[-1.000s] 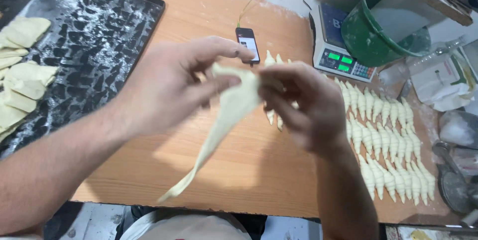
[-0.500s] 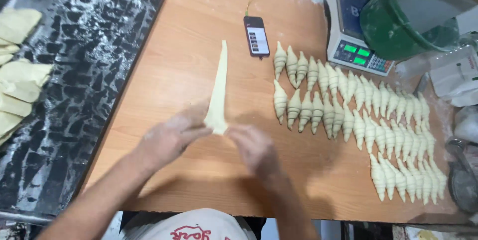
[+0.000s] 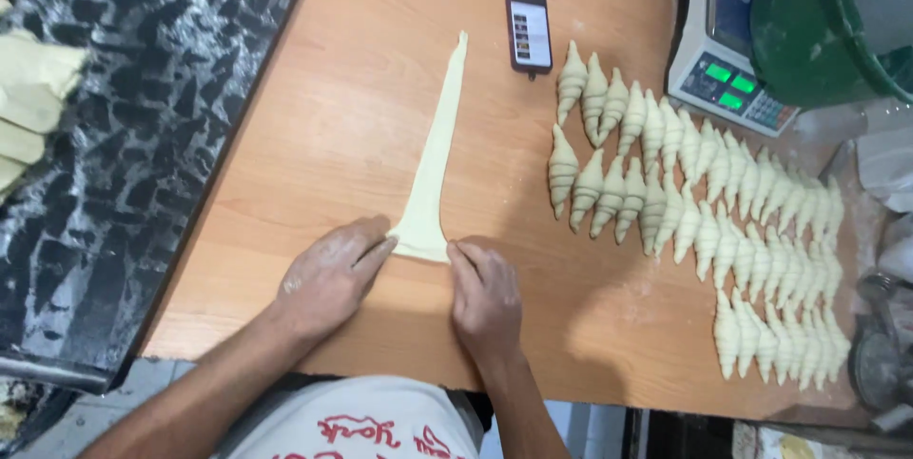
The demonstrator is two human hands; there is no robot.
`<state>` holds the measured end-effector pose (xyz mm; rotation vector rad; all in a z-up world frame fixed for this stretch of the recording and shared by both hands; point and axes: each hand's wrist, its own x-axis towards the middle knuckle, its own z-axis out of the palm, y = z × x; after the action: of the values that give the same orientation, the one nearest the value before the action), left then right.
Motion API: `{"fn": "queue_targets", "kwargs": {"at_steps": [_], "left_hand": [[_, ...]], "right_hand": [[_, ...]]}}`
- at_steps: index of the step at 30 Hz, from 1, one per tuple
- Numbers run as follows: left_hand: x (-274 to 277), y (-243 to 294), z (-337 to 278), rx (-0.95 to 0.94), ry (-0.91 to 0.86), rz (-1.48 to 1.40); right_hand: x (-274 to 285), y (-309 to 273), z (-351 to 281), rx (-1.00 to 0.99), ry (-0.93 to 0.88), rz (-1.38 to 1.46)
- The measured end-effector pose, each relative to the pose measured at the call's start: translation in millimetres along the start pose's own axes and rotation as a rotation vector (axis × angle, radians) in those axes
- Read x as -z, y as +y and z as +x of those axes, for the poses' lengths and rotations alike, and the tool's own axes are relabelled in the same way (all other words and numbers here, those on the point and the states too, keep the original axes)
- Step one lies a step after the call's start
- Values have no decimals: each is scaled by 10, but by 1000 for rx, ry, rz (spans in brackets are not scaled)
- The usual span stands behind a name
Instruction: Rolling and shaping croissant dough on a wooden workbench.
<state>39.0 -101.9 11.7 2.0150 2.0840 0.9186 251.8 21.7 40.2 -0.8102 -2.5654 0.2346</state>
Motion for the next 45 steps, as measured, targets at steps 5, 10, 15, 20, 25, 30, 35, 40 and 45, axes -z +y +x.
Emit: {"fn": "queue_targets", "kwargs": {"at_steps": [5,10,15,20,25,30,35,40,45], "left_hand": [[117,430,-7,3,-21,35],[176,258,534,26,-176,63],[135,-32,908,-11,-120,74],[130,-41,795,-13,-176,-64],[110,48,310,-62,-304,16],[-148,336,-228,-79,-132,189],[120,142,493,112,-218,108],[262,-192,1005,-21,-36,134],[101,-237,619,59,-188,-279]], "right_hand": [[169,-347,97,85,-180,125],[-165,-86,507,114,-315,3],[-115,65,864,73,-66,202],[-40,156,704,40,-102,309],[165,-85,471,94,-203,290],[143,-528,-17,123,-198,241],[-149,-257,494,130,-194,96],[-169,-10,987,126,-25,25],[-189,85,492,48,-69,335]]}}
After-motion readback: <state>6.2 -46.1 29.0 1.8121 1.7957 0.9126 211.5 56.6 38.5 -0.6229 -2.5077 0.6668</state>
